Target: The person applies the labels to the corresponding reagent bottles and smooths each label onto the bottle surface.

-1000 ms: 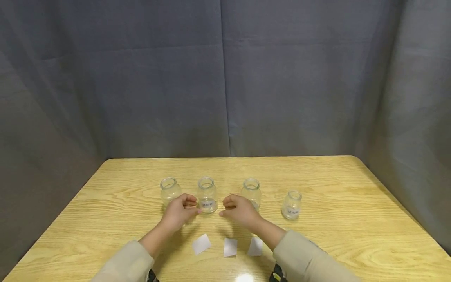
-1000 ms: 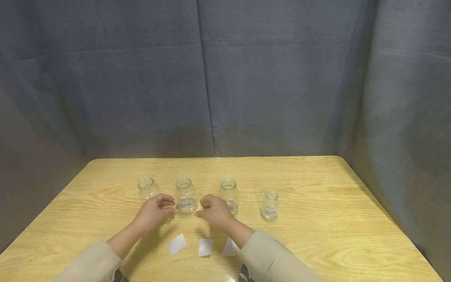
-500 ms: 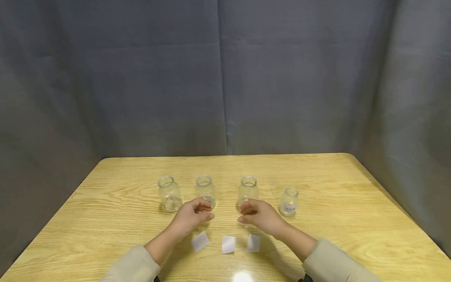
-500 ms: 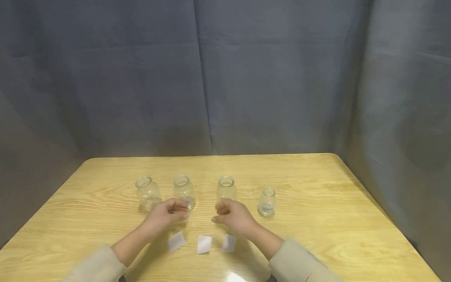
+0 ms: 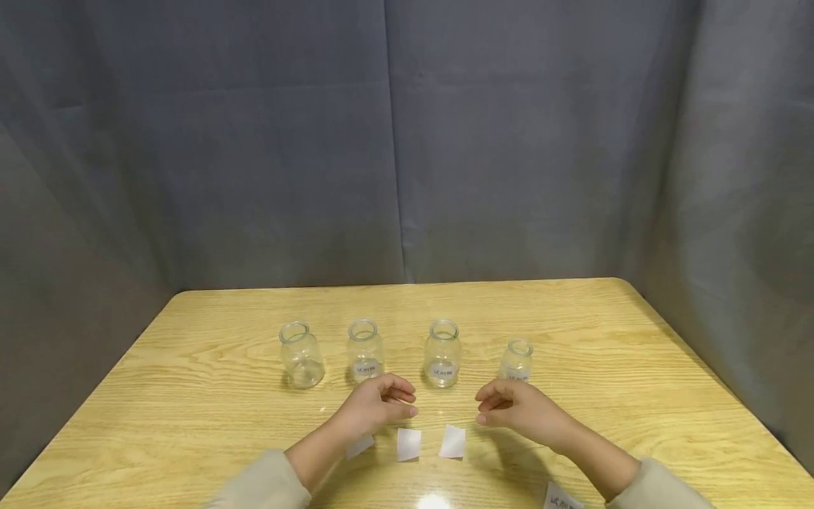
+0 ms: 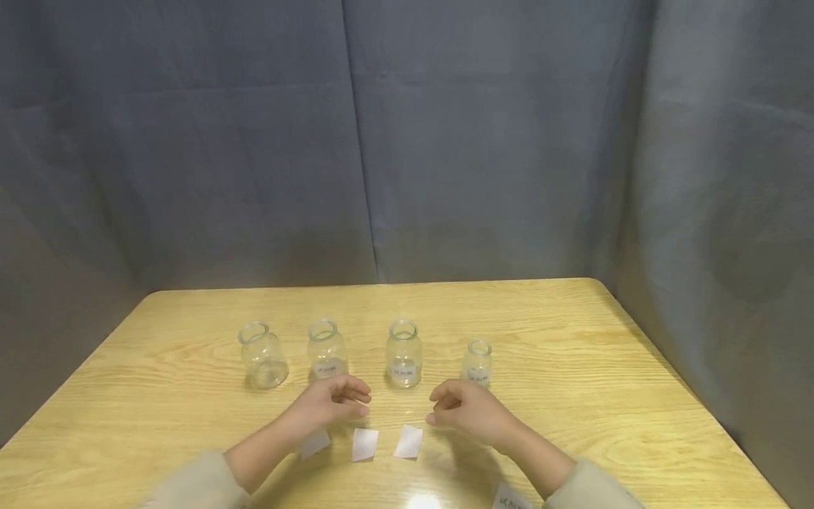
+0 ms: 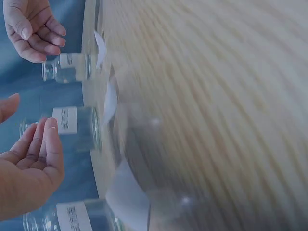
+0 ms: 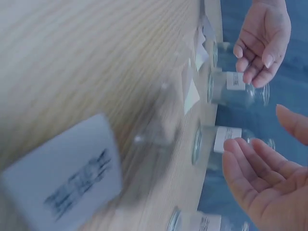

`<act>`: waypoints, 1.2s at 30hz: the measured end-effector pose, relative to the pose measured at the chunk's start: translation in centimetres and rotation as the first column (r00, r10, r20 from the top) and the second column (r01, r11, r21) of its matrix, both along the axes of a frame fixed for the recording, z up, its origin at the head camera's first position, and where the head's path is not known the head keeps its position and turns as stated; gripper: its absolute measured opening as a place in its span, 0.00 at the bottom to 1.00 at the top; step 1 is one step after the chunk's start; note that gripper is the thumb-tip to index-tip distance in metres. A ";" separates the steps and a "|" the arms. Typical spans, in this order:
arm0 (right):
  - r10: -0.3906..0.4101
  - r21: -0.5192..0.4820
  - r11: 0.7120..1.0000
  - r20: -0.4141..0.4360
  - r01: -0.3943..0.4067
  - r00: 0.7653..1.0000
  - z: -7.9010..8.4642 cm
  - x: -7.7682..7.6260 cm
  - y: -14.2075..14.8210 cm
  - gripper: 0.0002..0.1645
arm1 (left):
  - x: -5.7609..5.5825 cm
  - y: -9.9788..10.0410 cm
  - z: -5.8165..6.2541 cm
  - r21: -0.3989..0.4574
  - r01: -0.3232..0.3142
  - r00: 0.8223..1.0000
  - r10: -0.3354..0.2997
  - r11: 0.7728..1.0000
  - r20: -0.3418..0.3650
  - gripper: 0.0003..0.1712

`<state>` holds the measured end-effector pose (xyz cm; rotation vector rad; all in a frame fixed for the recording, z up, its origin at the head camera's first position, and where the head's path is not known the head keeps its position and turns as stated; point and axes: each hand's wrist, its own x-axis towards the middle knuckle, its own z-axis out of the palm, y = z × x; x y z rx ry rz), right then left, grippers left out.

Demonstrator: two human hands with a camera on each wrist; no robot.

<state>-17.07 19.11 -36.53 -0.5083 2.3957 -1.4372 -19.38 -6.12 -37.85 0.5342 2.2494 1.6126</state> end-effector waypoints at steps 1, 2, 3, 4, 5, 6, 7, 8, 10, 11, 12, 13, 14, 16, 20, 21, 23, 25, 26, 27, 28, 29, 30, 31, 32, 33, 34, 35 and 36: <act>0.002 -0.004 1.000 0.009 -0.002 1.000 0.0 0.2 0.4 0.26 | 0.1 0.3 0.0 0.007 0.008 1.000 -0.008 1.000 0.012 0.21; 0.007 -0.006 1.000 0.016 -0.007 1.000 -0.1 0.3 0.7 0.25 | 0.1 0.5 -0.1 0.020 0.013 1.000 -0.014 1.000 0.026 0.21; 0.011 -0.006 1.000 0.026 -0.011 1.000 -0.1 0.5 1.1 0.25 | 0.2 0.8 -0.2 0.033 0.022 0.999 -0.023 0.999 0.037 0.21; 0.015 -0.008 1.000 0.034 -0.015 0.999 -0.2 0.7 1.4 0.25 | 0.2 1.1 -0.3 0.043 0.033 0.998 -0.035 0.999 0.049 0.21; 0.025 -0.011 1.000 0.041 -0.024 0.999 -0.3 0.9 1.8 0.24 | 0.2 1.4 -0.4 0.053 0.042 0.997 -0.045 0.998 0.056 0.20; 0.031 -0.007 0.999 0.051 -0.031 0.998 -0.4 1.1 2.1 0.23 | 0.2 1.6 -0.5 0.046 0.057 0.997 -0.059 0.997 0.046 0.20; 0.040 -0.006 0.999 0.059 -0.040 0.997 -0.5 1.2 2.4 0.23 | 0.2 1.9 -0.5 0.042 0.069 0.997 -0.070 0.997 0.042 0.20; 0.044 0.004 0.999 0.067 -0.045 0.997 -0.6 1.4 2.7 0.23 | 0.2 2.2 -0.5 0.038 0.085 0.996 -0.086 0.996 0.036 0.19; 0.054 0.018 0.998 0.082 -0.056 0.995 -0.8 1.7 3.3 0.22 | 0.3 2.7 -0.6 0.024 0.104 0.994 -0.105 0.994 0.036 0.18; 0.064 0.024 0.998 0.087 -0.066 0.994 -0.9 1.9 3.6 0.22 | 0.4 3.0 -0.6 0.016 0.113 0.993 -0.114 0.993 0.032 0.18; 0.068 0.031 0.997 0.092 -0.071 0.993 -1.0 2.1 3.8 0.22 | 0.4 3.2 -0.6 0.011 0.124 0.992 -0.124 0.992 0.032 0.17; 0.074 0.036 0.996 0.094 -0.077 0.993 -1.1 2.2 4.1 0.22 | 0.5 3.4 -0.6 0.010 0.131 0.991 -0.131 0.991 0.036 0.17; 0.079 0.042 0.996 0.092 -0.083 0.993 -1.2 2.3 4.3 0.22 | 0.5 3.6 -0.7 0.004 0.140 0.989 -0.140 0.990 0.038 0.17; 0.088 0.042 0.995 0.095 -0.093 0.992 -1.4 2.6 4.7 0.22 | 0.6 4.0 -0.7 -0.001 0.143 0.988 -0.142 0.990 0.051 0.17; 0.081 0.061 0.994 0.096 -0.087 0.992 -1.8 3.1 5.4 0.22 | 0.7 4.7 -0.8 0.009 0.161 0.984 -0.162 0.987 0.080 0.16; 0.079 0.069 0.994 0.097 -0.086 0.992 -1.9 3.2 5.6 0.22 | 0.7 4.9 -0.9 0.019 0.169 0.982 -0.170 0.985 0.087 0.15; 0.081 0.096 0.991 0.086 -0.089 0.993 -2.2 3.5 5.9 0.23 | 0.8 5.2 -0.9 0.040 0.182 0.977 -0.185 0.983 0.104 0.15; 0.087 0.116 0.989 0.076 -0.096 0.993 -2.4 3.7 6.1 0.22 | 0.9 5.6 -0.9 0.055 0.195 0.973 -0.200 0.979 0.116 0.14; 0.087 0.120 0.988 0.081 -0.096 0.993 -2.5 3.7 6.2 0.22 | 0.9 5.8 -0.9 0.056 0.200 0.972 -0.206 0.978 0.115 0.14; 0.088 0.130 0.987 0.082 -0.098 0.993 -2.6 3.8 6.3 0.22 | 1.0 6.0 -0.9 0.054 0.203 0.971 -0.208 0.978 0.119 0.14; 0.089 0.134 0.986 0.085 -0.100 0.992 -2.7 3.9 6.4 0.21 | 1.0 6.1 -0.8 0.053 0.207 0.970 -0.212 0.977 0.122 0.14; 0.090 0.129 0.986 0.094 -0.102 0.991 -2.7 4.0 6.5 0.21 | 1.0 6.3 -0.9 0.050 0.212 0.968 -0.217 0.976 0.124 0.14; 0.095 0.125 0.986 0.095 -0.107 0.991 -2.8 4.0 6.7 0.20 | 1.1 6.4 -0.9 0.049 0.218 0.967 -0.223 0.975 0.125 0.14; 0.100 0.121 0.986 0.096 -0.112 0.990 -2.9 4.1 6.8 0.20 | 1.1 6.5 -0.9 0.046 0.226 0.965 -0.230 0.973 0.125 0.14; 0.105 0.117 0.986 0.094 -0.115 0.990 -3.0 4.2 6.9 0.20 | 1.1 6.7 -1.0 0.046 0.233 0.963 -0.237 0.971 0.128 0.13; 0.109 0.115 0.986 0.089 -0.119 0.990 -3.2 4.3 6.9 0.19 | 1.1 6.8 -1.0 0.045 0.236 0.962 -0.240 0.971 0.131 0.13; 0.110 0.106 0.987 0.090 -0.120 0.990 -3.3 4.3 7.0 0.18 | 1.1 6.9 -1.1 0.051 0.239 0.960 -0.244 0.970 0.135 0.13; 0.114 0.098 0.988 0.085 -0.122 0.990 -3.5 4.4 7.1 0.17 | 1.1 6.9 -1.2 0.054 0.240 0.959 -0.245 0.969 0.140 0.13; 0.117 0.098 0.987 0.075 -0.124 0.990 -3.7 4.5 7.1 0.16 | 1.1 7.0 -1.2 0.057 0.240 0.959 -0.246 0.969 0.144 0.13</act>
